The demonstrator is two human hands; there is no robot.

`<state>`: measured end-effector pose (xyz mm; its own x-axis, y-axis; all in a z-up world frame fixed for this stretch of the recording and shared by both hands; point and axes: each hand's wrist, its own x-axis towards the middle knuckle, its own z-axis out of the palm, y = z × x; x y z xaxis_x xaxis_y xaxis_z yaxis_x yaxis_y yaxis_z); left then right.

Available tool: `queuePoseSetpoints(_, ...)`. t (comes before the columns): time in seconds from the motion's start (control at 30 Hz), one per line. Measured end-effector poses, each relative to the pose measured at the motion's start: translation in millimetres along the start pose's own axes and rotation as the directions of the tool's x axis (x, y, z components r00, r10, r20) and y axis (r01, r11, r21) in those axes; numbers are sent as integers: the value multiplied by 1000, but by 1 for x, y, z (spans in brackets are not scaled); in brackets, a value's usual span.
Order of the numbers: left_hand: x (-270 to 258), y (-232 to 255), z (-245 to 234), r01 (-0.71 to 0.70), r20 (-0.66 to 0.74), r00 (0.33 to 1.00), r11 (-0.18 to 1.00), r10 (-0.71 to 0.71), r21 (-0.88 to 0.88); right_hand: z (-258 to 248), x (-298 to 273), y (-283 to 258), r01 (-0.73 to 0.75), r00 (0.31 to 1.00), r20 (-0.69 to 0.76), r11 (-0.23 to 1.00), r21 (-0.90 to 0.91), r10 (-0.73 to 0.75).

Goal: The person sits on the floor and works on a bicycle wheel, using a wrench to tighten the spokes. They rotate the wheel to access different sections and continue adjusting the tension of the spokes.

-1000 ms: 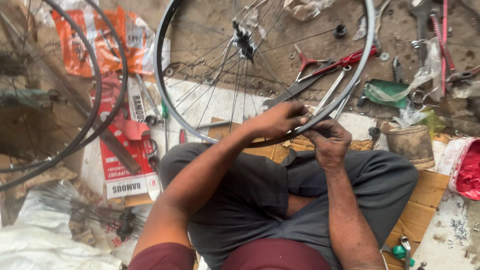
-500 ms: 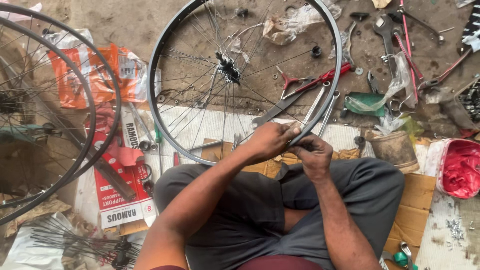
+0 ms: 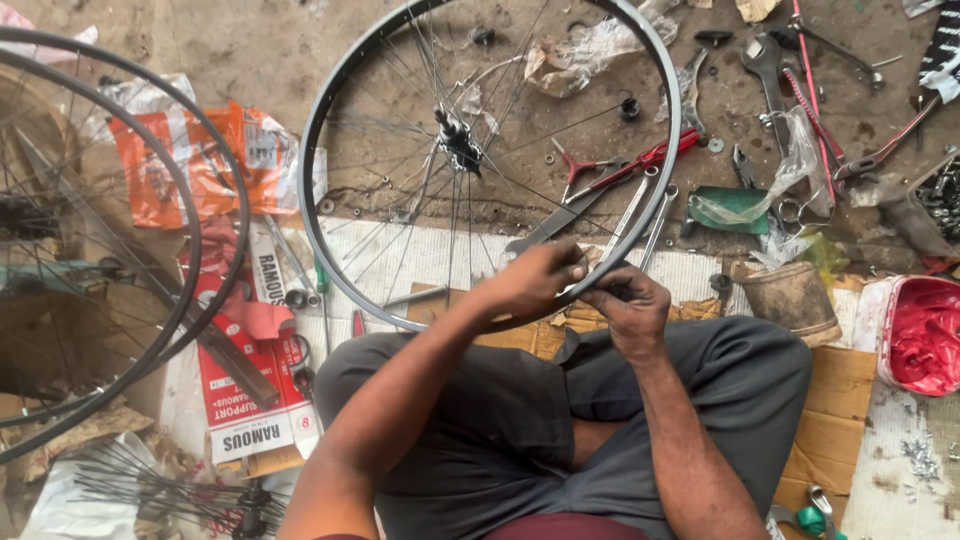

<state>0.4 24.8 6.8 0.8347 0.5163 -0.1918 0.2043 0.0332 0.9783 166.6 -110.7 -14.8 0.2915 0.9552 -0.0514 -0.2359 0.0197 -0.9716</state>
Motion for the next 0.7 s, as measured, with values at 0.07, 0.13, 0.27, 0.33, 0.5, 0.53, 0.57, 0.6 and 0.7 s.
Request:
queuePoseSetpoints(0.07, -2, 8, 15, 82, -138, 989, 964, -48, 253, 1, 0, 3, -22, 999, -23, 999, -37, 22)
queuePoseSetpoints(0.13, -3, 13, 16, 180, -117, 982, 939, -151, 294, -4, -1, 5, -48, 999, -18, 989, -140, 46)
queuePoseSetpoints(0.27, -12, 11, 9, 123, -100, 991, 911, -91, 394, -14, 3, 6, -149, 978, 80, 908, -392, 195)
queuePoseSetpoints(0.33, -22, 9, 6, 220, -135, 975, 809, -175, 545, -14, 5, 2, -206, 940, 132, 832, -515, 314)
queuePoseSetpoints(0.5, -50, -3, 13, 367, -287, 930, 592, -229, 718, 17, -13, 19, -425, 759, 165, 672, -607, 629)
queuePoseSetpoints(0.53, -54, -7, 13, 385, -298, 923, 567, -243, 728, 20, -17, 23, -376, 765, 201, 676, -634, 612)
queuePoseSetpoints(0.57, -61, -12, 15, 405, -310, 914, 542, -262, 736, 23, -23, 28, -329, 764, 237, 679, -657, 600)
queuePoseSetpoints(0.6, -64, -17, 14, 440, -344, 898, 561, -275, 701, 26, -29, 33, -280, 762, 274, 680, -678, 587)
queuePoseSetpoints(0.7, -61, -30, 8, 542, -415, 824, 751, -387, 376, 36, -35, 48, -368, 758, 286, 747, -554, 586)
